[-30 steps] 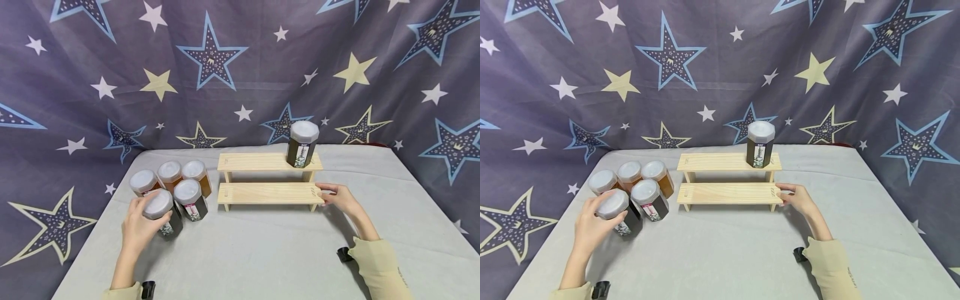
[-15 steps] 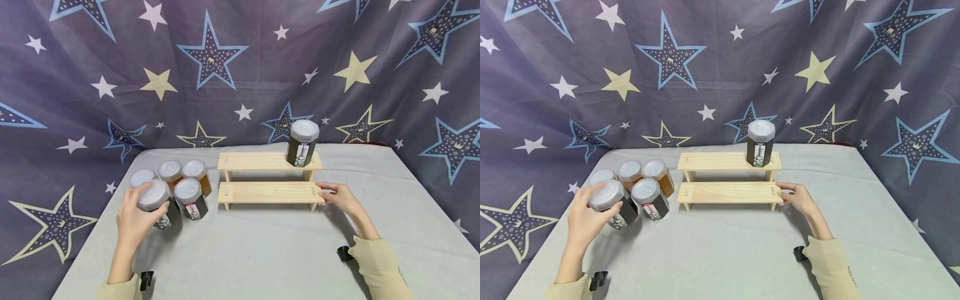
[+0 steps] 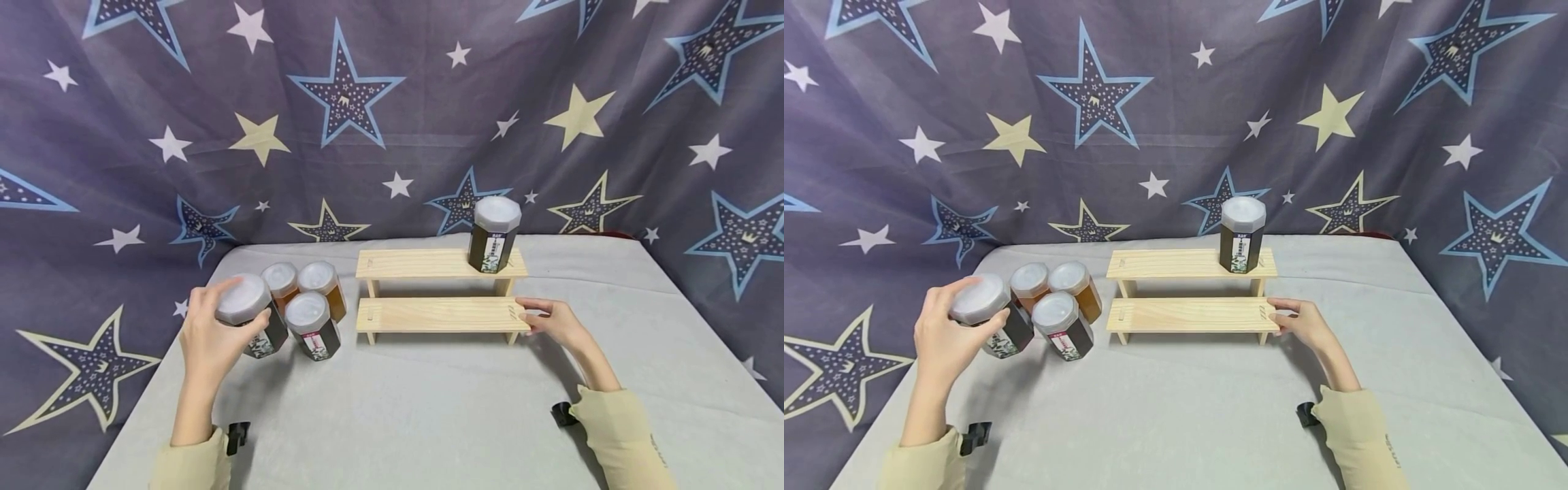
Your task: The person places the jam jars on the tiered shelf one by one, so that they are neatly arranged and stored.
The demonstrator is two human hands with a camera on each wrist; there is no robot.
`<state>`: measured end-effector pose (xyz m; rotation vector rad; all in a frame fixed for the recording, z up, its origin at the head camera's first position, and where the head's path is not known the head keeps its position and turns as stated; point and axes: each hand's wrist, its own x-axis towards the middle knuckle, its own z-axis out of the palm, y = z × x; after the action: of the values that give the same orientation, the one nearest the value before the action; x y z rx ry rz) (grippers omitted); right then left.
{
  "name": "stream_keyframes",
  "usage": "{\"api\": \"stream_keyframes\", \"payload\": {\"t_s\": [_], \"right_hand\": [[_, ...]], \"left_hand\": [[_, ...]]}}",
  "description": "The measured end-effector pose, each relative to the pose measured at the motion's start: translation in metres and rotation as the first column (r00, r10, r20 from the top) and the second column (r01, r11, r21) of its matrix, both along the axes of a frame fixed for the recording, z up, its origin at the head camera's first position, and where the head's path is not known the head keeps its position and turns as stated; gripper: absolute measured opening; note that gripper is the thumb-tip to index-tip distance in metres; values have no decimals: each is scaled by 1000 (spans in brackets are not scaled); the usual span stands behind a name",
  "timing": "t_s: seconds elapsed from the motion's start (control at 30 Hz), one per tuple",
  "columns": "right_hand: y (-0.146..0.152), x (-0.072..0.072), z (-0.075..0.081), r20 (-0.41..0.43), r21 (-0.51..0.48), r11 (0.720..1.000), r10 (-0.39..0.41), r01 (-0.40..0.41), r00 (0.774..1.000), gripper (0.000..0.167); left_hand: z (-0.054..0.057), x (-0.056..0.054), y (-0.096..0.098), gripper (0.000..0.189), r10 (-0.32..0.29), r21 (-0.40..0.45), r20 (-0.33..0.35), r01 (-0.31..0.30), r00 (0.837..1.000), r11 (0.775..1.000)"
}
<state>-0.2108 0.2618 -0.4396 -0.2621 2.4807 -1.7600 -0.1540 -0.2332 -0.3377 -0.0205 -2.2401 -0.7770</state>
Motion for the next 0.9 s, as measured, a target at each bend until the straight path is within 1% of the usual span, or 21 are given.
{"api": "stream_keyframes", "payload": {"t_s": [0.13,0.23,0.4,0.57,0.67,0.73,0.8,0.9], "right_hand": [[1,1,-1,3,4,1000,-7,7,1000,40],[1,2,-1,11,4,1000,-14,14,1000,40],[2,3,-2,22,2,1000,-17,17,1000,41],[2,2,-3,31,7,1000,-21,21,999,41],[1,1,-2,30,-1,1000,-14,14,999,41],[0,0,-2,25,-6,1000,-9,9,1000,41],[1,-1,-2,18,-5,1000,-4,5,1000,41],[1,-1,-1,12,-1,1000,-9,9,1000,40]], "left_hand": [[7,-3,0,55,6,9,-3,-6,1000,1000],[10,-6,2,55,-2,24,-11,2,1000,1000],[14,-15,8,56,-46,37,-49,48,998,998],[16,-24,20,56,-84,37,-72,87,994,995],[18,-28,29,56,-105,43,-75,109,992,993],[20,-32,35,56,-122,53,-67,126,990,991],[21,-35,43,57,-131,67,-45,134,990,989],[22,-41,56,58,-164,77,-29,165,986,983]]}}
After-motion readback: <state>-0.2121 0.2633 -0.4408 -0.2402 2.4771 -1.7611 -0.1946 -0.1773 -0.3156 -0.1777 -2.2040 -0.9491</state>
